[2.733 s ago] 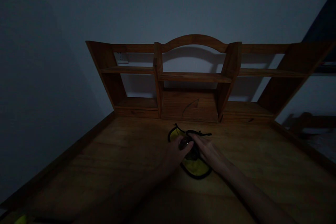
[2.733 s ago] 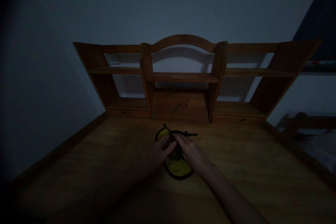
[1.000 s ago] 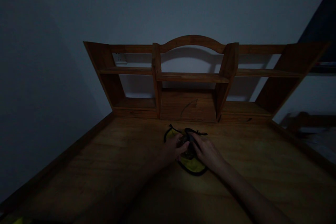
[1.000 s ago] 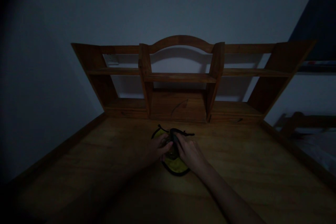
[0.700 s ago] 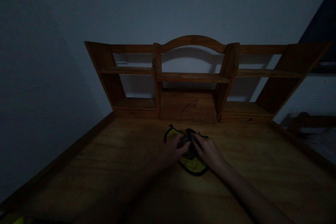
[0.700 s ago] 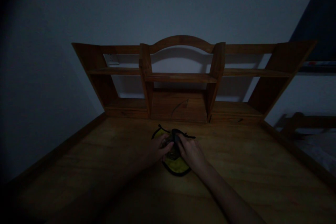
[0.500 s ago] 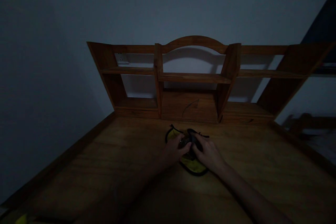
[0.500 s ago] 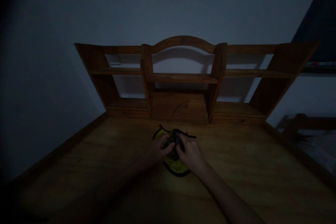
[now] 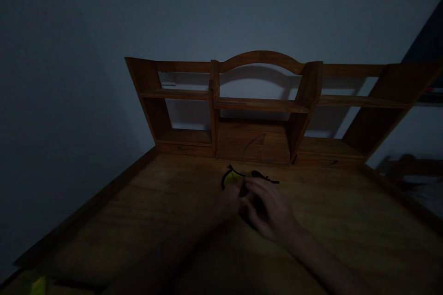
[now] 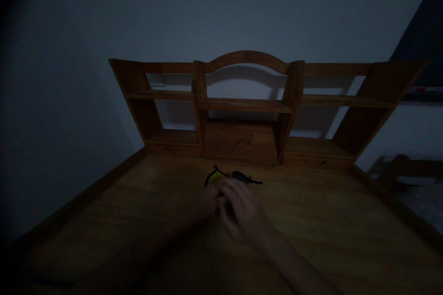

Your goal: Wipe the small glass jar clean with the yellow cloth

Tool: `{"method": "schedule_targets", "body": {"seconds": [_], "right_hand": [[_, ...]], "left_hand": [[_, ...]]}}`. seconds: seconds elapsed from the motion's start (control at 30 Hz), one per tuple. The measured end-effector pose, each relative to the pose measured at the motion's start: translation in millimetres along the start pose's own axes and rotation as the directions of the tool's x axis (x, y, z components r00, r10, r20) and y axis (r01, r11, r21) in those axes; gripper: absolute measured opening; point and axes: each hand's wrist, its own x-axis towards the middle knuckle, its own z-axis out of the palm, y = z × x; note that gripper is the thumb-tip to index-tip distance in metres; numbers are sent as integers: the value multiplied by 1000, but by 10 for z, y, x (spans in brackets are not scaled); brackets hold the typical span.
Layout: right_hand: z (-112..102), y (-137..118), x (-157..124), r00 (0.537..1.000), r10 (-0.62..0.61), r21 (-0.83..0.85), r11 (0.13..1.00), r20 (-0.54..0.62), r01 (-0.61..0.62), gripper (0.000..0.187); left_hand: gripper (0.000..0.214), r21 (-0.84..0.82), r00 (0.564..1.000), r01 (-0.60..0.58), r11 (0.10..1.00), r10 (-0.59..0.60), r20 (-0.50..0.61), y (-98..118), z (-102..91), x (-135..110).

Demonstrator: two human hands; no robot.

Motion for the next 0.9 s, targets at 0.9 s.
{"method": "schedule_targets", "body": {"seconds": [0.9], "right_hand": [[1016,-932,355,848,-194,-255,899,494,355,12]], "left_hand": [[50,151,996,75,986,-81,36,155,-24,-40]]}}
